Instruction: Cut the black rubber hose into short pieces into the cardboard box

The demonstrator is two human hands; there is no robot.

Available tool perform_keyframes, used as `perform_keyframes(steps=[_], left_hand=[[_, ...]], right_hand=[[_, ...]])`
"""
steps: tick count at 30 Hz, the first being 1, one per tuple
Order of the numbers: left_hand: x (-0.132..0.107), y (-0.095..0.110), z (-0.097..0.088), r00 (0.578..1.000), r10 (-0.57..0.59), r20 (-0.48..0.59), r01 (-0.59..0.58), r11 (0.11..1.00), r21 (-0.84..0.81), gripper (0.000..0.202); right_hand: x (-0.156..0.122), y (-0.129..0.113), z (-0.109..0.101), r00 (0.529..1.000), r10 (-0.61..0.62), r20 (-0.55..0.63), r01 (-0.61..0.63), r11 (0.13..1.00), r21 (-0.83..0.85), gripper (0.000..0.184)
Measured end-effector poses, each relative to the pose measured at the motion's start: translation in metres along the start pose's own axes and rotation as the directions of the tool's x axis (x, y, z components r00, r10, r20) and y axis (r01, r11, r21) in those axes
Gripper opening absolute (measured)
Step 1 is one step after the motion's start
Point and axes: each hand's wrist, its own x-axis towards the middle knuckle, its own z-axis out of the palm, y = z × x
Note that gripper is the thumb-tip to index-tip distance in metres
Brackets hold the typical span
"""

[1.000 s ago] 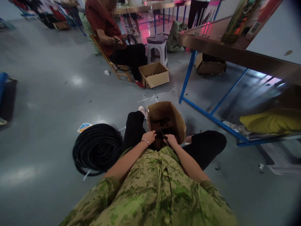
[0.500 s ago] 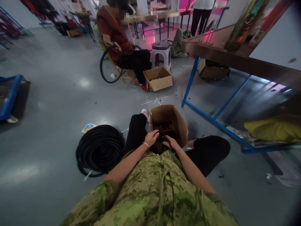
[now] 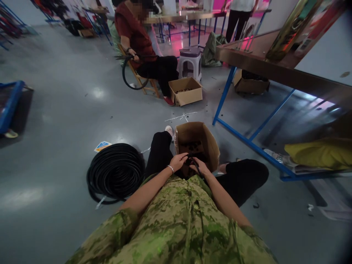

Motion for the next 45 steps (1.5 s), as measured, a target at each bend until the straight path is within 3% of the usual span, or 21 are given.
perform_keyframes(steps=[6,14,22,27,39,45], left_hand=[[0.000,-0.001,0.000,1.000,0.016,0.025,-0.016,1.000,0.003,0.038],[0.007,-0.012,0.000,0.998,0.003,0.055,-0.004,1.000,0.021,0.038],[0.008,-0.012,-0.001,0.996,-0.024,0.086,0.016,0.995,0.096,0.032],[0.007,-0.007,-0.002,0.992,-0.070,0.105,0.049,0.981,0.190,0.031],[0.004,-0.003,0.006,0.978,-0.191,0.086,0.146,0.917,0.371,0.026],[0.003,-0.003,-0.004,0.985,-0.171,-0.009,0.163,0.919,0.360,0.029]], right_hand=[[0.002,0.007,0.002,1.000,-0.016,-0.004,0.016,1.000,-0.020,0.045],[0.000,0.011,-0.001,0.997,-0.065,-0.027,0.058,0.976,-0.208,0.036],[-0.004,0.001,0.006,0.996,0.069,-0.051,-0.084,0.887,-0.453,0.030],[-0.002,-0.002,0.010,0.989,0.139,-0.049,-0.145,0.846,-0.514,0.029],[0.006,0.021,0.014,0.977,0.152,-0.148,-0.194,0.921,-0.337,0.009],[0.008,0.027,0.013,0.957,0.233,-0.173,-0.238,0.971,-0.010,0.020]])
